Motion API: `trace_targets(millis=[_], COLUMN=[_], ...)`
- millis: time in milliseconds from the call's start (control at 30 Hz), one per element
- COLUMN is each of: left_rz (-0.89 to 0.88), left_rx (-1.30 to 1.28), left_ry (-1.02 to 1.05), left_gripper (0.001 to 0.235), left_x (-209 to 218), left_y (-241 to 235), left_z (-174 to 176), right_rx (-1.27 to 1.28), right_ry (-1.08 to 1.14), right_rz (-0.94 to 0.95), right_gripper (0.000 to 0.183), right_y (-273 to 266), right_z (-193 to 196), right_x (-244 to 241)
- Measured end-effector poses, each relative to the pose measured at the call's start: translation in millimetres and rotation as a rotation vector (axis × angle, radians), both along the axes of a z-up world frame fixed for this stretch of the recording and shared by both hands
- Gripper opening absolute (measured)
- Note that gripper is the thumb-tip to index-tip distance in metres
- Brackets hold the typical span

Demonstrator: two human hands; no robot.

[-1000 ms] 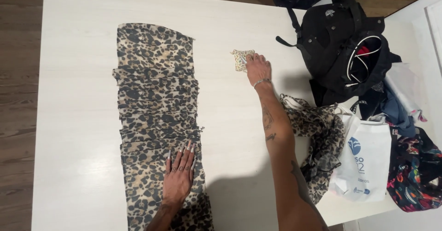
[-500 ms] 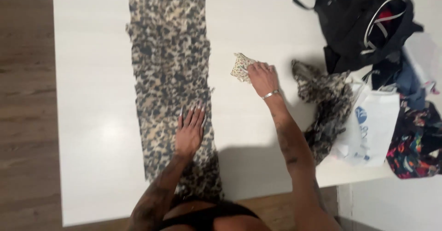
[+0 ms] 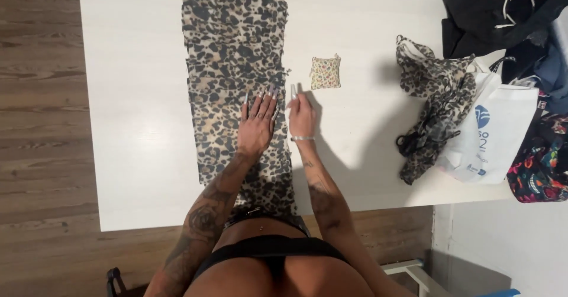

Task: The person aligns a long piece of leopard-print fabric on a white table. They repeatedly pick up pins from a small pin cushion and insert them into the fabric to secure it in place.

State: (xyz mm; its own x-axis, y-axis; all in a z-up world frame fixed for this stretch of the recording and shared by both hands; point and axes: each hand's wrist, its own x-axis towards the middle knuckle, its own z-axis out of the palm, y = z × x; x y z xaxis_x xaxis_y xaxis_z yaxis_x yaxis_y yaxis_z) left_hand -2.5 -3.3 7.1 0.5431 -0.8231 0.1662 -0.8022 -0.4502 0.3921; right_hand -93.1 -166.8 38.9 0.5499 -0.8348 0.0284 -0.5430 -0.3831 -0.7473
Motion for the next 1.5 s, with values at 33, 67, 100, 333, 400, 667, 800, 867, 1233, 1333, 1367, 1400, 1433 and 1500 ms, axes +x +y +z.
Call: trace_targets(millis=[33,67,100,333,400,667,800,867,1233,1333,1367,1400,1433,1500], left_rz=[0.001,0.001,0.001,0.017,0.006,0.01,0.016,0.02,0.023,0.022,0.022,0.022,0.022,0.026], left_rx=[0.001,0.002,-0.003,-0.003,0.007,0.014,0.005,-0.002,0.008,0.017,0.012,0.008,0.008,0.0], left_ry=[0.0,-0.012,-0.029,-0.058,-0.052,-0.055,-0.065,-0.061,-0.029,-0.041,-0.043,-0.046,-0.046,-0.065], left_gripper=[0.068,0.068,0.068,0.068,0.068,0.067,0.067,0.067,0.069,0.07,0.07,0.07,0.07,0.069], left_x=[-1.2,-2.0,1.7,0.5,-0.2,2.1,-0.8,0.9,-1.6,-0.7,-0.6,-0.7,-0.6,-0.2], left_y=[1.3,2.5,-1.2,-3.3,-2.8,-4.0,-0.6,-2.3,-1.3,-2.2,-2.3,-2.2,-1.9,-2.3], left_z=[-0.6,-0.7,-1.5,-15.9,-17.0,-8.0,-8.2,-9.5,-6.7,-10.0,-11.1,-12.0,-12.4,-12.3], right_rx=[0.001,-0.054,-0.117,-0.497,-0.604,-0.658,-0.657,-0.663,-0.784,-0.727,-0.65,-0.573,-0.573,-0.488], right_ry=[0.0,0.036,0.066,0.229,0.256,0.249,0.216,0.208,0.358,0.365,0.314,0.263,0.263,0.26], right_rz=[0.001,0.002,0.003,-0.036,-0.008,-0.018,-0.035,-0.027,0.03,0.043,0.1,0.156,0.156,0.169], right_gripper=[0.019,0.022,0.025,0.029,0.033,0.035,0.032,0.03,0.03,0.03,0.029,0.029,0.029,0.03], right_y=[2.1,4.2,1.4,2.9,0.5,-7.4,-2.2,-3.7,-1.8,-0.3,0.5,1.4,-0.4,-5.0], right_z=[-9.2,-17.8,-26.5,-13.5,-18.5,-28.3,-13.1,-23.5,5.6,15.5,22.9,30.4,16.7,-9.7], right_x=[4.8,10.0,19.7,39.7,36.4,37.8,33.3,36.3,41.3,42.9,43.6,44.1,44.7,45.5])
